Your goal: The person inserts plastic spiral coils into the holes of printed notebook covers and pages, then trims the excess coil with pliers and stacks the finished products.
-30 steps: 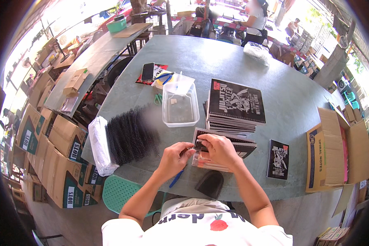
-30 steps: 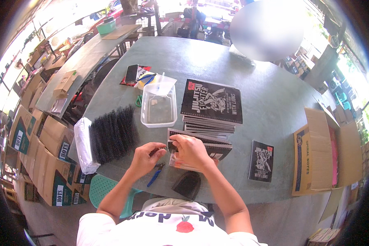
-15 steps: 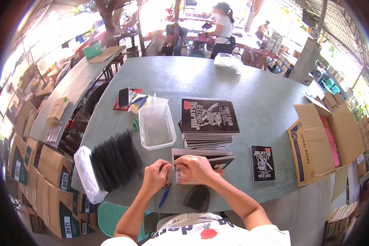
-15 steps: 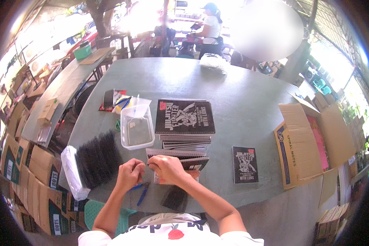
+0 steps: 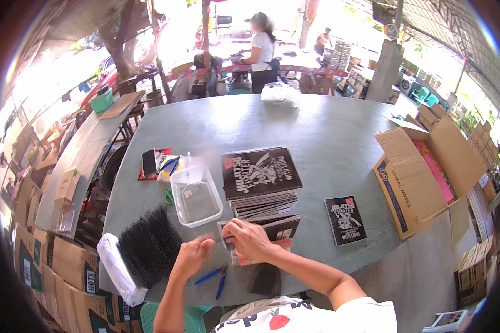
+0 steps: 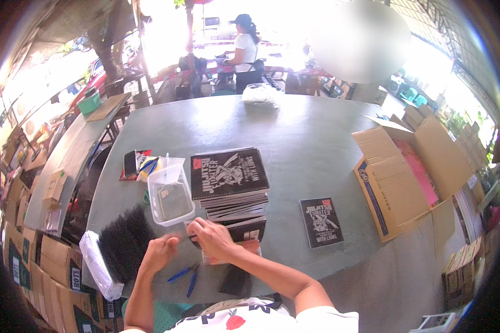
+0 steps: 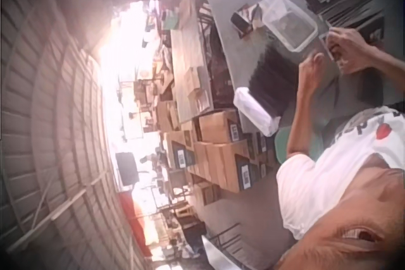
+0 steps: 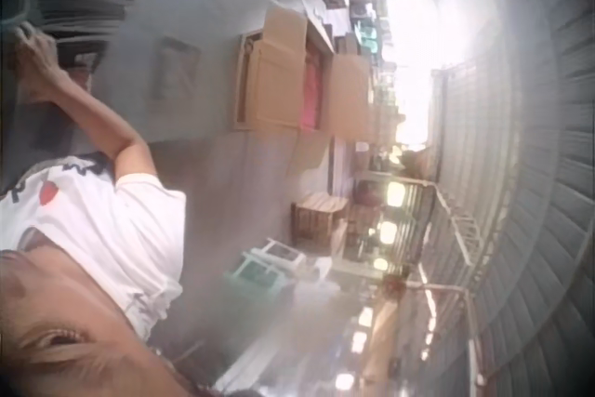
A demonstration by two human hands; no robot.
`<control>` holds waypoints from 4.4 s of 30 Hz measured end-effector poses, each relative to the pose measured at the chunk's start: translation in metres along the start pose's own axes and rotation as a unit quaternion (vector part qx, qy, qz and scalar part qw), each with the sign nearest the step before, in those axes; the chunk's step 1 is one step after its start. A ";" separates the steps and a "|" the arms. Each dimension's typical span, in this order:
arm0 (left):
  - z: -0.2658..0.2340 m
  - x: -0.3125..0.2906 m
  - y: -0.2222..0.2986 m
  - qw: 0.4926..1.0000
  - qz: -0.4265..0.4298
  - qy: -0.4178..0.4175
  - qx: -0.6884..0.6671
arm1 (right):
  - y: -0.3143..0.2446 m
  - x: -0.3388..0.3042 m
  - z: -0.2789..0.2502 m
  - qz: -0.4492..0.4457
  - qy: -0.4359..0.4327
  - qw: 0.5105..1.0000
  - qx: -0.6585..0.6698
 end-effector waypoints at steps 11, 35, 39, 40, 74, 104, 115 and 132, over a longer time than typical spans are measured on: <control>-0.001 0.003 0.011 0.982 0.141 0.094 0.078 | 0.001 -0.002 -0.001 -0.003 -0.003 0.997 0.082; 0.045 -0.026 0.014 0.967 0.131 0.188 0.107 | 0.011 -0.049 -0.034 0.036 0.024 0.991 -0.126; -0.007 -0.049 0.048 0.899 0.201 0.382 0.075 | 0.011 -0.049 -0.026 0.027 0.028 0.995 -0.092; -0.003 -0.048 0.040 0.910 0.207 0.347 0.095 | 0.006 -0.045 -0.023 0.017 0.030 0.996 -0.081; 0.052 -0.016 0.030 0.955 0.221 0.168 0.105 | 0.025 -0.066 -0.052 0.089 0.053 0.995 0.016; 0.054 -0.002 0.102 0.930 0.256 0.246 0.095 | 0.063 -0.106 -0.038 0.252 0.144 0.820 0.494; 0.099 -0.004 0.089 0.964 0.235 0.046 0.111 | 0.065 -0.104 -0.031 0.236 0.180 0.757 0.582; 0.188 -0.050 0.009 0.981 0.170 -0.003 0.090 | 0.065 -0.101 -0.034 0.157 0.114 0.911 0.364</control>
Point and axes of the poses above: each hand's wrist, its own x-axis towards the middle knuckle, its own z-axis out of the palm, y = z × x, the point moved 3 cm from there along x, towards the middle knuckle, and after that the axes turned 7 degrees about -z, right-handed, at the moved point
